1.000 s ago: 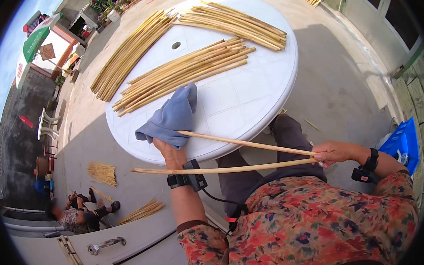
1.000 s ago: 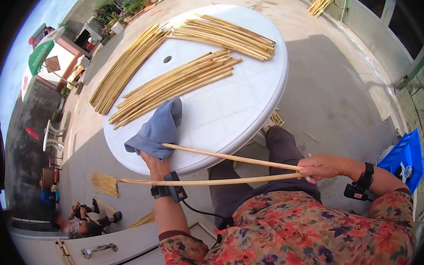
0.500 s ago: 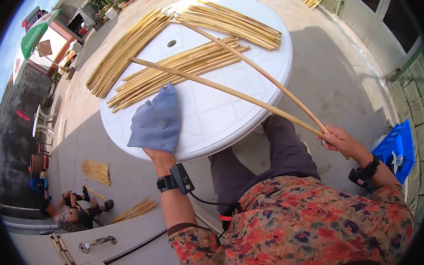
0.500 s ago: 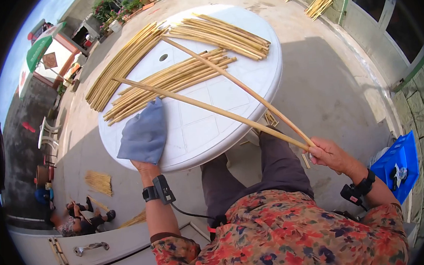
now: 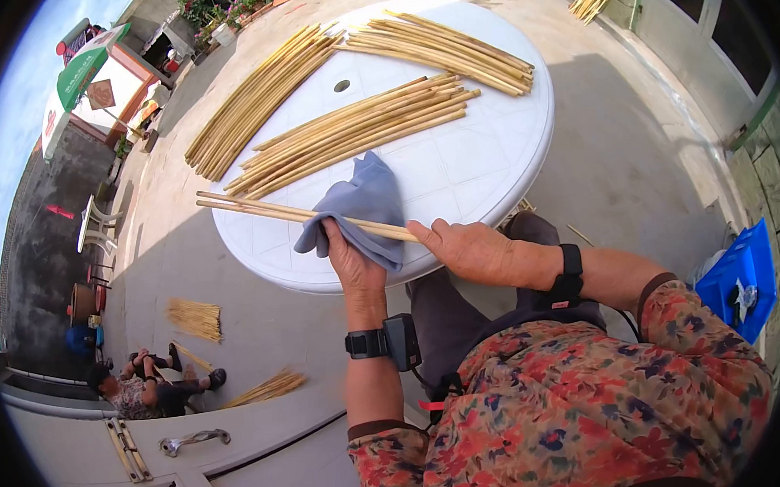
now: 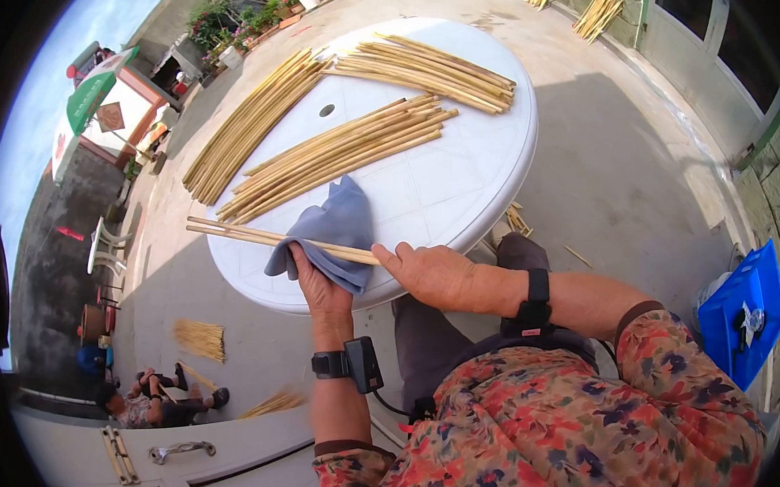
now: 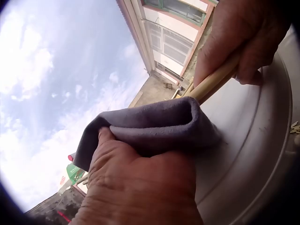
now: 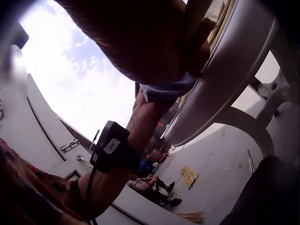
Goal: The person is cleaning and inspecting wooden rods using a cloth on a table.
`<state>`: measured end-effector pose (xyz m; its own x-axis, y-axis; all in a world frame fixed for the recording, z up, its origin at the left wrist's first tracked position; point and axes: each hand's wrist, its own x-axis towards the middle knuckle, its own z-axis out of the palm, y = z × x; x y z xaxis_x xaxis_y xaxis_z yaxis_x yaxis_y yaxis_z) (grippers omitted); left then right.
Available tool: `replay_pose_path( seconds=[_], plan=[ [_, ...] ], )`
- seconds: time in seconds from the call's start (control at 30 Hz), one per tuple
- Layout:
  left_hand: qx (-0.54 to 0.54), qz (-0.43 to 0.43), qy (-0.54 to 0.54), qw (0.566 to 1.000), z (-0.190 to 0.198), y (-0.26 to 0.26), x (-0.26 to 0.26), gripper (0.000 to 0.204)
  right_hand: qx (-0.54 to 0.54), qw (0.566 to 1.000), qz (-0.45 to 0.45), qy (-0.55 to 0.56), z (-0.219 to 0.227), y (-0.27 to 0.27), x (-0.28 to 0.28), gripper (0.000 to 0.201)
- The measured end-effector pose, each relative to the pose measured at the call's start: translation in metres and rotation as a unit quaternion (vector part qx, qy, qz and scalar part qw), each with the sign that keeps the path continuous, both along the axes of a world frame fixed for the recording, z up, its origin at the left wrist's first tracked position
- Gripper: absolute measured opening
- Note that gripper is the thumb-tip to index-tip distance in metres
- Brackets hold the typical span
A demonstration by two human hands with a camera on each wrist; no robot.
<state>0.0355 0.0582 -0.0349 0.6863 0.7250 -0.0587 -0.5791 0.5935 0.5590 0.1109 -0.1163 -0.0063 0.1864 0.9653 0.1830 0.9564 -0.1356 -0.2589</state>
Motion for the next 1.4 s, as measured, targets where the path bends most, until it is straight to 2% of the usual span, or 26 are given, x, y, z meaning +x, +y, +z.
replay_pose_path(
  seconds=[0.03,0.07,0.37,0.43,0.5,0.6,0.7,0.77,0.8,0.87,0.9,0.97,1.0,1.03,1.07,1.1,1.17,1.23,1.3,1.37,1.4],
  plan=[
    [0.047,0.054,0.054,0.996,0.001,-0.004,0.006,0.032,0.000,1.000,0.002,0.000,-0.002,0.001,-0.002,0.055],
    [0.046,0.063,0.051,0.996,0.008,-0.012,0.006,0.024,-0.006,1.000,0.003,-0.008,-0.003,0.000,-0.003,0.055],
    [0.036,0.115,0.080,0.989,0.001,-0.013,0.024,0.025,-0.031,0.999,-0.009,-0.015,0.008,-0.032,0.000,0.054],
    [0.043,0.133,0.092,0.986,0.003,-0.001,0.020,0.026,-0.041,0.999,-0.011,-0.015,0.007,-0.057,0.007,0.054],
    [-0.006,0.125,0.099,0.987,0.000,0.023,0.011,0.027,-0.054,0.999,0.003,-0.001,0.002,-0.092,0.013,0.054],
    [0.016,0.141,0.114,0.983,0.000,0.033,0.004,0.027,-0.082,0.996,-0.020,0.024,-0.012,-0.147,0.020,0.051],
    [0.016,0.134,0.131,0.982,-0.003,0.038,0.005,0.026,-0.088,0.994,-0.059,0.028,-0.024,-0.198,0.028,0.047],
    [0.044,0.160,0.131,0.977,-0.007,0.045,0.005,0.026,-0.146,0.980,-0.121,0.066,-0.027,-0.229,0.030,0.041],
    [0.017,0.154,0.122,0.980,-0.005,0.048,0.005,0.028,-0.146,0.979,-0.127,0.066,-0.039,-0.252,0.035,0.041],
    [-0.009,0.156,0.128,0.979,0.006,0.053,-0.002,0.034,-0.032,0.989,-0.143,0.014,-0.069,-0.295,0.043,0.036],
    [-0.029,0.153,0.133,0.979,0.014,0.054,-0.006,0.036,-0.032,0.989,-0.145,0.013,-0.067,-0.301,0.042,0.036],
    [0.011,0.127,0.137,0.982,0.008,0.056,-0.011,0.039,-0.020,0.972,-0.224,0.063,-0.063,-0.313,0.034,0.033],
    [0.014,0.079,0.105,0.991,0.004,0.053,-0.011,0.040,-0.019,0.971,-0.230,0.063,-0.062,-0.308,0.031,0.033],
    [0.018,0.031,0.070,0.997,0.006,0.045,-0.008,0.041,0.005,0.952,-0.250,0.175,-0.059,-0.291,0.030,0.033],
    [0.050,0.018,0.056,0.997,0.006,0.035,-0.004,0.045,0.031,0.921,-0.266,0.284,-0.056,-0.272,0.030,0.034],
    [0.052,0.015,0.055,0.997,0.009,0.026,-0.001,0.045,0.049,0.920,-0.234,0.310,-0.052,-0.251,0.032,0.034],
    [0.029,-0.066,-0.011,0.997,0.014,0.010,0.005,0.048,0.076,0.917,-0.176,0.350,-0.044,-0.204,0.037,0.033],
    [0.054,-0.071,-0.017,0.996,0.014,-0.003,0.009,0.051,0.082,0.911,-0.122,0.384,-0.031,-0.160,0.044,0.030],
    [0.053,-0.074,0.023,0.996,0.018,-0.014,0.013,0.054,0.078,0.908,-0.088,0.403,-0.020,-0.120,0.048,0.028],
    [0.044,-0.096,-0.007,0.994,0.018,-0.021,0.014,0.053,-0.003,0.882,-0.015,0.471,-0.013,-0.086,0.047,0.025],
    [0.034,-0.107,-0.015,0.994,0.020,-0.024,0.016,0.051,-0.005,0.883,-0.010,0.470,-0.010,-0.072,0.043,0.025]
  ],
)
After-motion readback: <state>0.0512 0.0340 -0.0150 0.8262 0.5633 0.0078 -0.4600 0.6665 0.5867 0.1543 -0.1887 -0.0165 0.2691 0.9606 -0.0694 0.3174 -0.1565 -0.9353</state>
